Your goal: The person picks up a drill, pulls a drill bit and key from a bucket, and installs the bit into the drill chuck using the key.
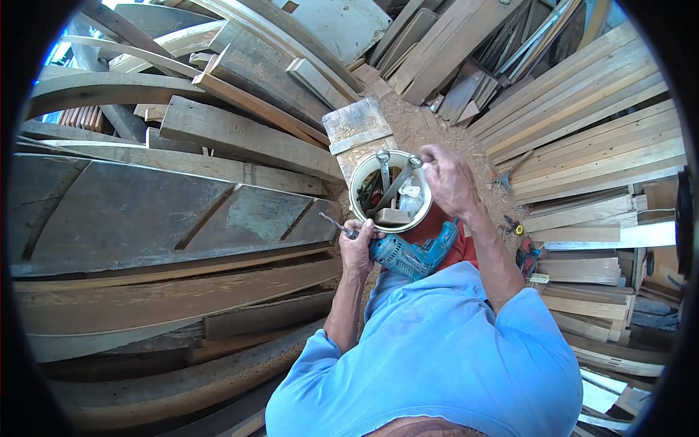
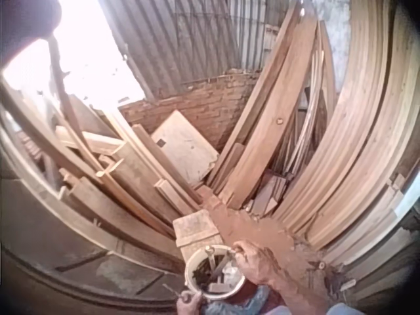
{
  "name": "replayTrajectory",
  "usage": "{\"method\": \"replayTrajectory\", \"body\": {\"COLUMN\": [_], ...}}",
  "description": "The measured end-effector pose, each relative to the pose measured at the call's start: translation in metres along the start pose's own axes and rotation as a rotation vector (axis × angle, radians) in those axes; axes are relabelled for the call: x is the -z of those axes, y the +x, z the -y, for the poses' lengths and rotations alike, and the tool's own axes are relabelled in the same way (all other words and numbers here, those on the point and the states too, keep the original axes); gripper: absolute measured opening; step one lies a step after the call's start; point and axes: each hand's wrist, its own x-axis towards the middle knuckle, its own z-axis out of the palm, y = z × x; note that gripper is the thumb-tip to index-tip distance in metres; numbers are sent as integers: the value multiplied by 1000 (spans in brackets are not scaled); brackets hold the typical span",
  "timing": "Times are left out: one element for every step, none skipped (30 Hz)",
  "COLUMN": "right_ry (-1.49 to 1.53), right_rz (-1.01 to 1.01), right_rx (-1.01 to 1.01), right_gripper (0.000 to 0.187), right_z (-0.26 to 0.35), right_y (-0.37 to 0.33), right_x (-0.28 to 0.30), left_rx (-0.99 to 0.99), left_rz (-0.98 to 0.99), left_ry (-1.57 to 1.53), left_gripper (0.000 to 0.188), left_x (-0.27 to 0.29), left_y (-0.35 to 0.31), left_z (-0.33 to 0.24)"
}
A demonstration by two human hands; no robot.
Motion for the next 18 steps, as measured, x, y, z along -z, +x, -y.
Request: {"method": "replayTrajectory", "body": {"right_ry": [7,14,22,-4,-35,-64,-93,-180,-270,-360,-424,-487,-550,-534,-577,-621,-665,-674], "right_rz": [74,147,221,362,376,389,402,470,535,600,632,663,693,709,717,723,731,697], "right_rx": [66,129,194,188,222,259,297,317,341,365,382,398,413,389,423,457,494,544], "right_gripper": [37,37,37,37,36,36,35,34,33,32,29,27,26,21,21,21,21,22], "right_z": [4,7,9,7,6,6,8,12,18,21,24,26,25,19,16,12,9,2], "right_y": [2,3,4,7,7,6,6,11,19,26,29,31,34,39,38,38,37,34], "right_x": [-4,-10,-16,-26,-39,-55,-70,-84,-98,-108,-114,-119,-124,-130,-136,-141,-149,-151], "left_rx": [21,24,18,11,4,6,8,11,2,-7,-18,-17,-19,-22,-24,-26,-31,-34], "left_rz": [-14,-28,-9,9,24,27,30,29,38,47,59,53,55,58,61,69,75,82], "left_ry": [10,3,10,15,23,22,19,18,10,2,-7,-5,6,15,24,20,13,7], "left_gripper": [23,25,25,25,25,25,25,25,24,24,23,22,22,22,22,23,23,24], "left_x": [-2,0,2,3,5,6,5,6,7,8,9,9,10,10,10,11,13,15], "left_y": [2,5,7,9,10,11,12,12,13,14,14,13,13,13,13,15,16,17], "left_z": [-1,1,2,3,4,4,4,6,7,8,8,8,7,8,8,9,10,11]}}
